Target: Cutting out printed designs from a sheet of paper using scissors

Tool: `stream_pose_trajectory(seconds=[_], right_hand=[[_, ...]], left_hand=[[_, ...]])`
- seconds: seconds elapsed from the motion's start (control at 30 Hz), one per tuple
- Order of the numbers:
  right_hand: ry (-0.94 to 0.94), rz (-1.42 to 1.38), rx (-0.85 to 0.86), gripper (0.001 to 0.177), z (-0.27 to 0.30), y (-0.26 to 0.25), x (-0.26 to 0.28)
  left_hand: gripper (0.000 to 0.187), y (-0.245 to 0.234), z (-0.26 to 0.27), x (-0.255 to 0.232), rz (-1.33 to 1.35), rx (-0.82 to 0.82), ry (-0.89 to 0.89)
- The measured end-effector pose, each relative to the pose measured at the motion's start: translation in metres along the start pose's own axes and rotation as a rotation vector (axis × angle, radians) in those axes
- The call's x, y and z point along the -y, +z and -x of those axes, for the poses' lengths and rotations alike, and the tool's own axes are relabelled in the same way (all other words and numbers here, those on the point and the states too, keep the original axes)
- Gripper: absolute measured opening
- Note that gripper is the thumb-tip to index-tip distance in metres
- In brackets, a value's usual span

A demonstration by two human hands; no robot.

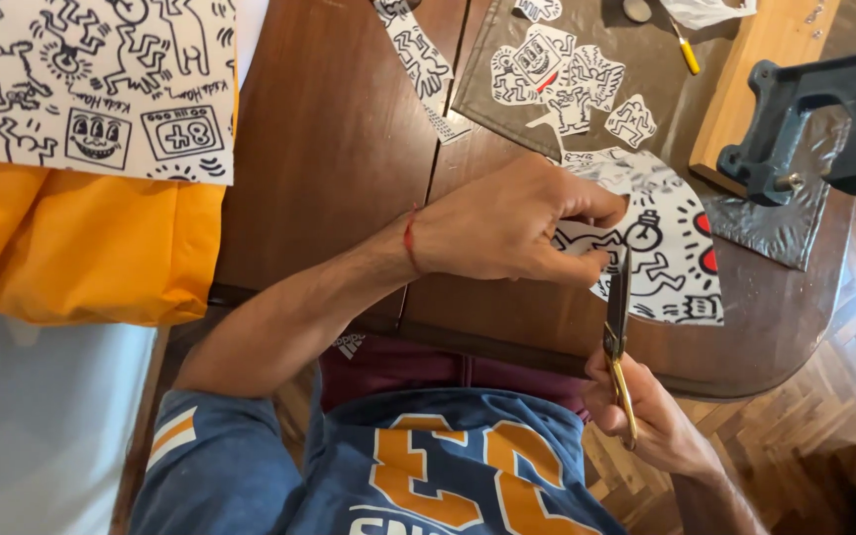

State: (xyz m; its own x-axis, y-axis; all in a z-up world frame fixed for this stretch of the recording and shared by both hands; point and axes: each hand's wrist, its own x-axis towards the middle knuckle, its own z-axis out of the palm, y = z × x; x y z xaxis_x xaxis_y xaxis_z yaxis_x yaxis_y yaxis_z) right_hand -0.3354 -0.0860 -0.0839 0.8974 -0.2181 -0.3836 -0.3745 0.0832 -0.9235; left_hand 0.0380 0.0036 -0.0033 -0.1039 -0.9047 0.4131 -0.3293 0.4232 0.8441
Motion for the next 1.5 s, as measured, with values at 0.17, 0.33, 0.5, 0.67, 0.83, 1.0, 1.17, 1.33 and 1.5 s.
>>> stream_pose_trajectory(seconds=[0.17,0.33,0.5,0.67,0.83,1.0,1.17,1.33,1.5], right_hand=[[-0.138,0.138,0.078,0.075,-0.007,0.0,0.003],[-0.117,0.067,0.047,0.061,-0.005,0.001,0.001],[-0.107,0.097,0.054,0.06,-0.004,0.0,0.002],[-0.17,0.292,0.015,0.066,-0.008,0.004,0.003],[-0.162,0.207,0.017,0.07,-0.008,0.008,-0.001],[-0.162,0.231,0.03,0.069,-0.009,0.01,0.003],[-0.142,-0.029,0.004,0.064,-0.005,0.008,-0.022],[-0.204,-0.234,-0.061,0.058,-0.015,0.032,-0.012],[-0.189,-0.394,-0.161,0.063,-0.03,0.061,-0.002]], left_hand=[[0.04,0.008,-0.001,0.013,-0.02,0.03,0.043],[0.04,0.004,-0.001,0.013,-0.008,0.031,0.035],[0.043,0.003,0.0,0.014,-0.034,0.05,0.042],[0.043,0.009,-0.001,0.016,0.042,0.091,0.041],[0.044,0.006,-0.001,0.016,0.002,0.101,0.02],[0.044,0.006,0.0,0.016,-0.028,0.094,0.026],[0.022,-0.001,-0.003,0.002,0.053,0.024,-0.026],[0.021,0.012,-0.005,-0.008,0.203,-0.129,-0.1],[0.027,0.03,-0.006,-0.014,0.349,-0.246,-0.198]])
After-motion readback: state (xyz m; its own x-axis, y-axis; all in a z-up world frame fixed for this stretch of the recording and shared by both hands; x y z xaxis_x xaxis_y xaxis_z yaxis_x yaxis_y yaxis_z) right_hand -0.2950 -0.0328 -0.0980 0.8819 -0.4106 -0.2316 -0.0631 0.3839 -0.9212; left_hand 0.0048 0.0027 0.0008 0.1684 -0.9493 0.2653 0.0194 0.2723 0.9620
